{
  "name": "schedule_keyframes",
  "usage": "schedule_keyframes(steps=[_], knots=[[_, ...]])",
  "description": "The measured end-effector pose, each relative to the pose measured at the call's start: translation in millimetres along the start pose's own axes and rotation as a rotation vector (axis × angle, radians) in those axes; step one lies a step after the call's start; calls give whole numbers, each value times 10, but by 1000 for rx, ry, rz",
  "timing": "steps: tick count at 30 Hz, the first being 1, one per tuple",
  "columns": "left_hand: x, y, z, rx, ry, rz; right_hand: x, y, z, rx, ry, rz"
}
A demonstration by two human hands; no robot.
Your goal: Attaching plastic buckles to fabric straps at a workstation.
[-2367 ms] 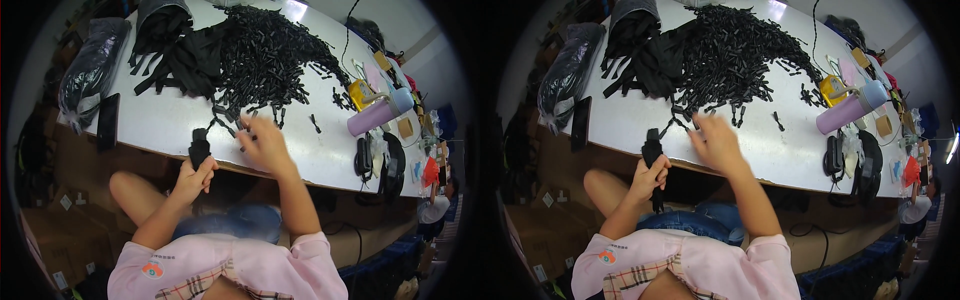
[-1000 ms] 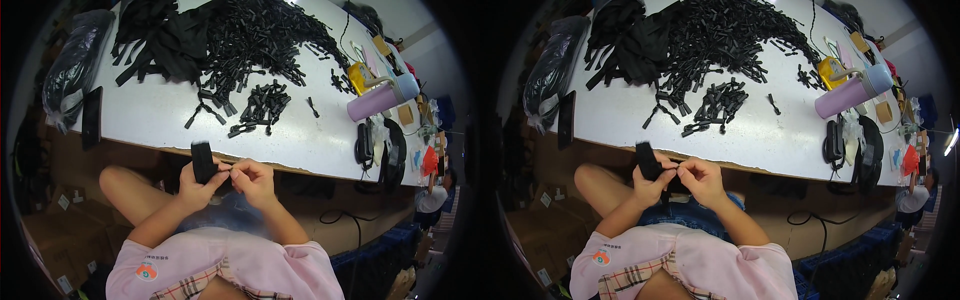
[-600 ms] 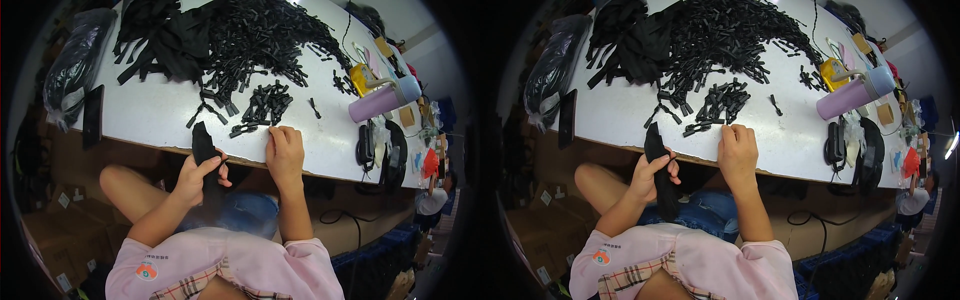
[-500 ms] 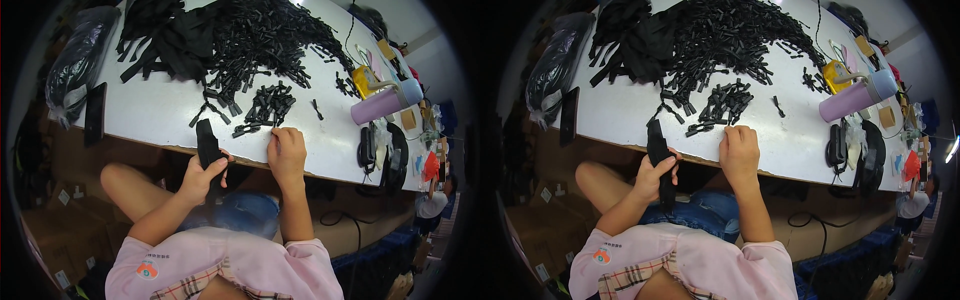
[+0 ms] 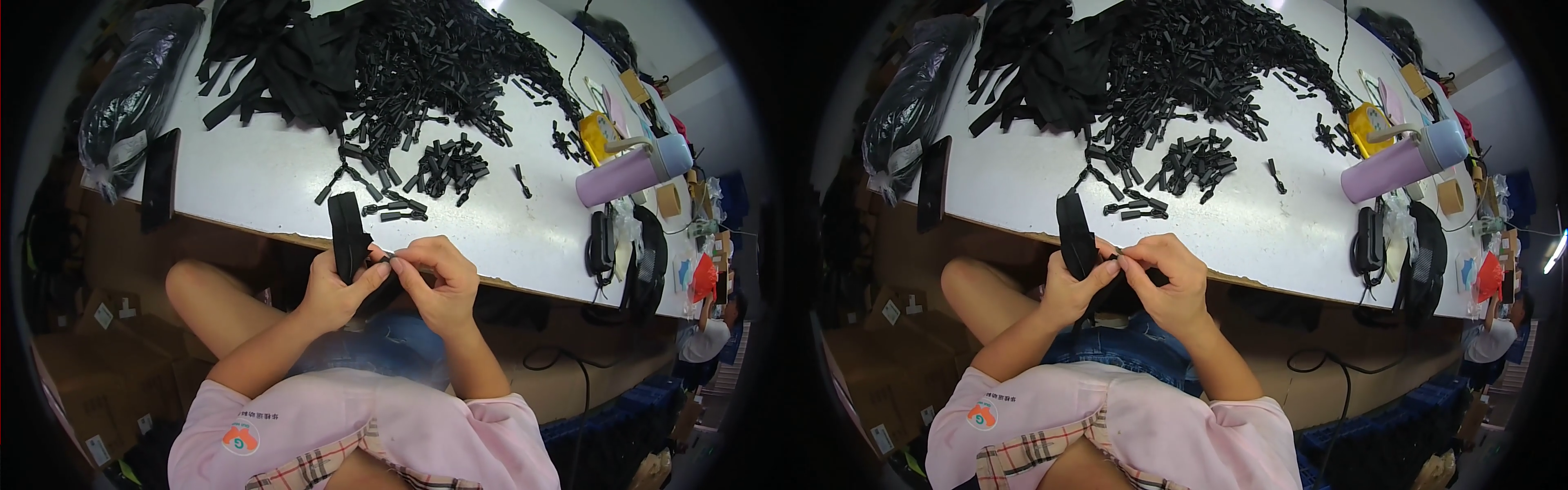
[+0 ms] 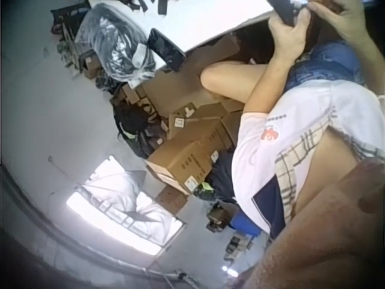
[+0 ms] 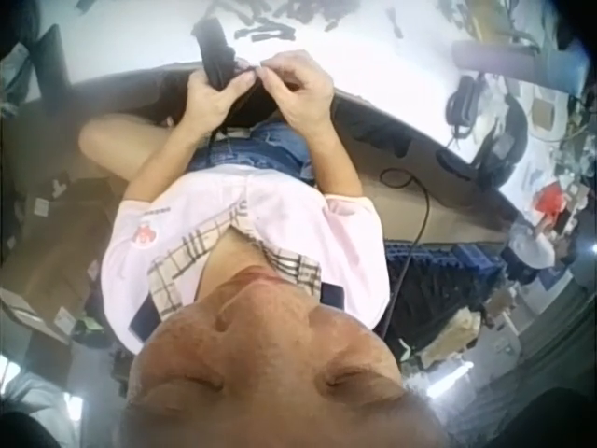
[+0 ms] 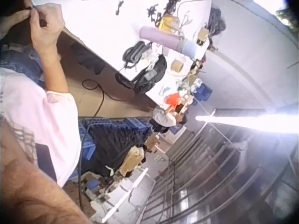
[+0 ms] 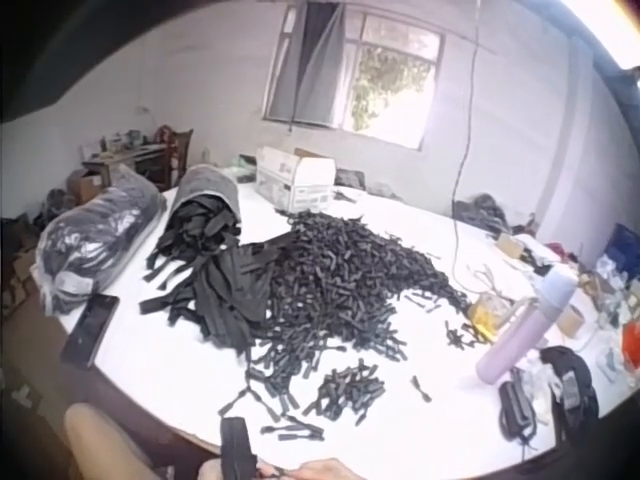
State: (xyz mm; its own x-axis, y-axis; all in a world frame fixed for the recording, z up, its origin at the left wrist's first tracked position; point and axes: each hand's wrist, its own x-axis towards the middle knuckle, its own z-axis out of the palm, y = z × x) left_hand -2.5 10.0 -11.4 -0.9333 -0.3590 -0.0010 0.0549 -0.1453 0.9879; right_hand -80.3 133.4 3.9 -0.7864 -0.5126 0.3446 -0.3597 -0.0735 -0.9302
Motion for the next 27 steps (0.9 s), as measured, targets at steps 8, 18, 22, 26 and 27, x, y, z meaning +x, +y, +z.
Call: schedule_keyframes(steps=[8, 18, 22, 26, 27], knots=[[0, -7, -16, -23, 31, 13, 43, -3, 15, -143, -93, -148], [-10, 34, -22, -17, 78, 3, 20, 25, 60, -280, -55, -328], [1, 58, 43, -157, 138, 40, -82, 71, 155, -22, 49, -38], [-11, 55, 45, -92, 111, 95, -135, 64, 229, 269, 96, 200], [-19, 65, 45, -92, 111, 95, -123, 51, 228, 270, 95, 200]])
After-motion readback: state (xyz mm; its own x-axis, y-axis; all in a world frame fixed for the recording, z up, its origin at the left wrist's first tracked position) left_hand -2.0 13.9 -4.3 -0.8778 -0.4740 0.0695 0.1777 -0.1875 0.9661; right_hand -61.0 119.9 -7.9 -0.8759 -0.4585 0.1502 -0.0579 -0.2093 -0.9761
